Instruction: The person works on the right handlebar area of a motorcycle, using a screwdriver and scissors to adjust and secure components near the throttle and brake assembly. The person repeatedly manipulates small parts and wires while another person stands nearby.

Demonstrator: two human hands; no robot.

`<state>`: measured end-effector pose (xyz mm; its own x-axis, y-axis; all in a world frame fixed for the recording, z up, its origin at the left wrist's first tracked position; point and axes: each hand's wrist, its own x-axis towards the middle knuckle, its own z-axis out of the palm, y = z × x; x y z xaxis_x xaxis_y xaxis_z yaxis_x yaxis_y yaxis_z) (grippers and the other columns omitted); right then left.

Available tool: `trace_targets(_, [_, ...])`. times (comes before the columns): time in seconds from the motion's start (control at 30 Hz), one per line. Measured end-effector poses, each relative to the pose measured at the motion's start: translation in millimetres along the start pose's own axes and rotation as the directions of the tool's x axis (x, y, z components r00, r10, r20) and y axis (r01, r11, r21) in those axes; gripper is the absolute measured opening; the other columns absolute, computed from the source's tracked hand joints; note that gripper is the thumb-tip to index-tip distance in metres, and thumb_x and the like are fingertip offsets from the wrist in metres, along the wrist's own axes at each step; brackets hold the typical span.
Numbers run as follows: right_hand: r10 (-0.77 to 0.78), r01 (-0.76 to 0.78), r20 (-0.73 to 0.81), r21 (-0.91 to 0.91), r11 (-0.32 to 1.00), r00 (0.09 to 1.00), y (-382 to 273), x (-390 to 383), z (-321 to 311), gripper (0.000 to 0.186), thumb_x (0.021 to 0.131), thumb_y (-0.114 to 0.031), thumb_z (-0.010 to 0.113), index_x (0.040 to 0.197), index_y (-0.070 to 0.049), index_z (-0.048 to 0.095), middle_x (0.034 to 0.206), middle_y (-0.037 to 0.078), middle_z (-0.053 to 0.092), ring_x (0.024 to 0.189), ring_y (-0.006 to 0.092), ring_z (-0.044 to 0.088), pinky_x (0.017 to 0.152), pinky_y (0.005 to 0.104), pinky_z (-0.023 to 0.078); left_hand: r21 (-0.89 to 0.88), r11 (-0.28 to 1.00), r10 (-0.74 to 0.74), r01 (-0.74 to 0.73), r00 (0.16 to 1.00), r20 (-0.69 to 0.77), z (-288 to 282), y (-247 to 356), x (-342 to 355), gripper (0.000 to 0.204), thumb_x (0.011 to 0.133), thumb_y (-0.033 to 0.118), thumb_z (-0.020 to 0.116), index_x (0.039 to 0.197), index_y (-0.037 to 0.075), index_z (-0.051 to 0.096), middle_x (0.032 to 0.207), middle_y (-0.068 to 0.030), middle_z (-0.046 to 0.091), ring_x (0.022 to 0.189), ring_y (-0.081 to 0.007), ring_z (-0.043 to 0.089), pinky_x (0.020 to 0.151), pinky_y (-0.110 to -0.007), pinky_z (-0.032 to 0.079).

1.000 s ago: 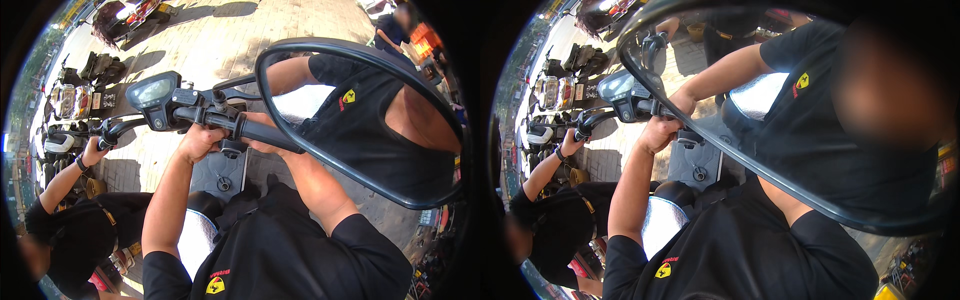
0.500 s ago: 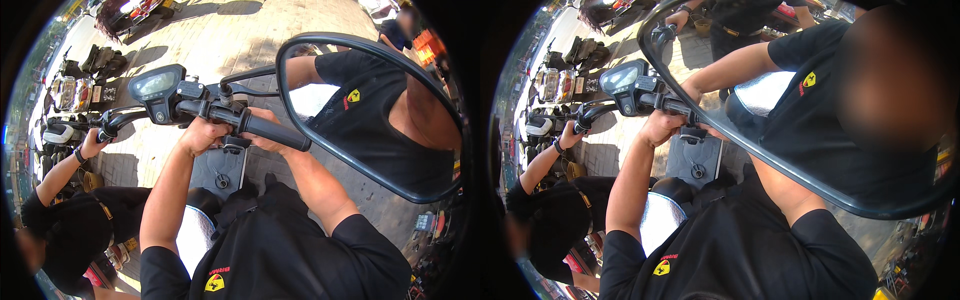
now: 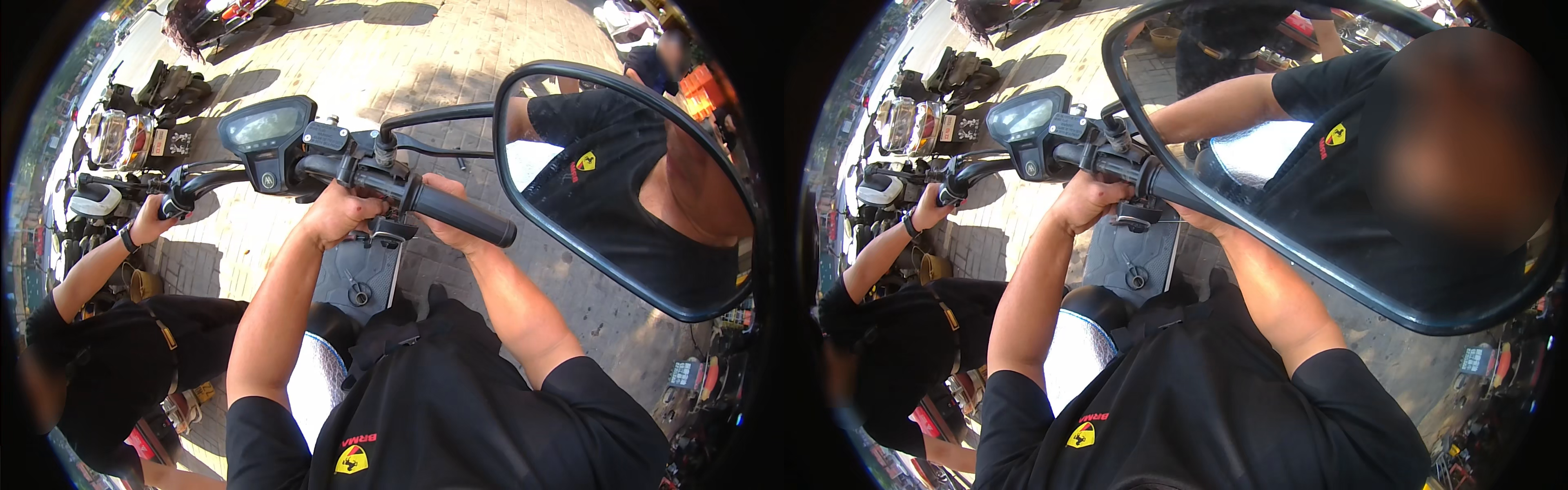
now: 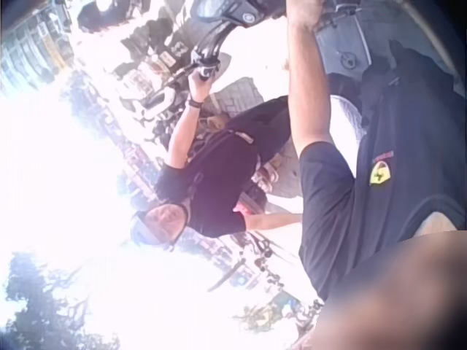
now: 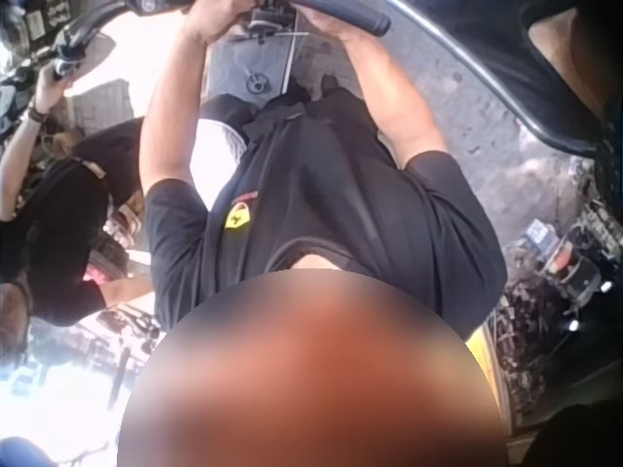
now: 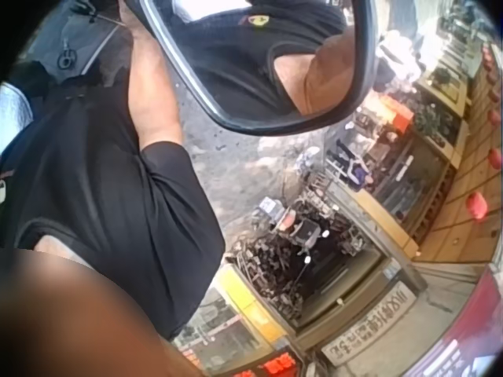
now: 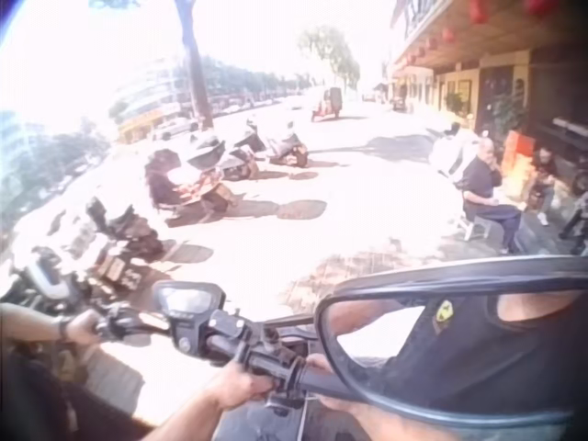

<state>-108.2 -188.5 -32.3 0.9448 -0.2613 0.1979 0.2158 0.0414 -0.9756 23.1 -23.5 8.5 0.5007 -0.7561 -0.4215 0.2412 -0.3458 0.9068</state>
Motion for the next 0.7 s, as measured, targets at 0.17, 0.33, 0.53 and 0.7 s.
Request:
trace_targets(0.17, [0.026, -0.017, 0.109, -0.081, 0.997, 0.994, -3, 3, -2, 0.023, 0.078, -0.001, 0.074, 0.099, -0.002, 0.065, 0.085, 0.003, 0.065, 0.082, 0.0116, 0.060, 0.077, 0.0304, 0.050, -0.052, 0.998, 0.023, -0.023, 1.000, -0.003, 1, -6, 3, 0.023, 0.079, 0.003, 0.068, 0.103, 0.004, 0.069, 0.091, -0.0039, 0.070, 0.076, -0.0138, 0.064, 0.056, -0.027, 0.048])
trace_targets(0.33, [-0.001, 0.023, 0.159, -0.134, 0.991, 0.987, 6, 13, -3, 0.023, 0.077, 0.001, 0.074, 0.098, -0.002, 0.063, 0.086, 0.004, 0.065, 0.084, 0.0122, 0.060, 0.080, 0.0311, 0.050, -0.085, 0.996, 0.015, -0.018, 0.999, -0.030, 1, -12, 5, 0.023, 0.081, 0.000, 0.068, 0.105, 0.002, 0.068, 0.093, -0.0062, 0.071, 0.078, -0.0149, 0.066, 0.059, -0.028, 0.050])
trace_targets(0.53, [0.056, -0.031, 0.167, -0.147, 0.989, 0.984, 21, 14, -3, 0.021, 0.078, 0.000, 0.074, 0.095, -0.003, 0.063, 0.084, 0.002, 0.064, 0.081, 0.0113, 0.059, 0.077, 0.0296, 0.050, -0.105, 0.990, 0.089, -0.091, 0.996, -0.023, 3, -12, 4, 0.022, 0.082, -0.001, 0.065, 0.104, 0.002, 0.069, 0.093, -0.0060, 0.071, 0.077, -0.0143, 0.065, 0.060, -0.028, 0.049])
trace_targets(0.7, [0.069, -0.061, 0.064, -0.123, 0.990, 0.996, 16, 12, 6, 0.017, 0.081, -0.004, 0.073, 0.095, -0.003, 0.063, 0.084, 0.001, 0.064, 0.079, 0.0087, 0.058, 0.072, 0.0266, 0.049, -0.120, 0.991, 0.048, -0.051, 0.998, -0.035, 3, -8, 2, 0.021, 0.082, -0.001, 0.064, 0.102, 0.003, 0.069, 0.090, -0.0041, 0.070, 0.076, -0.0138, 0.065, 0.060, -0.027, 0.048])
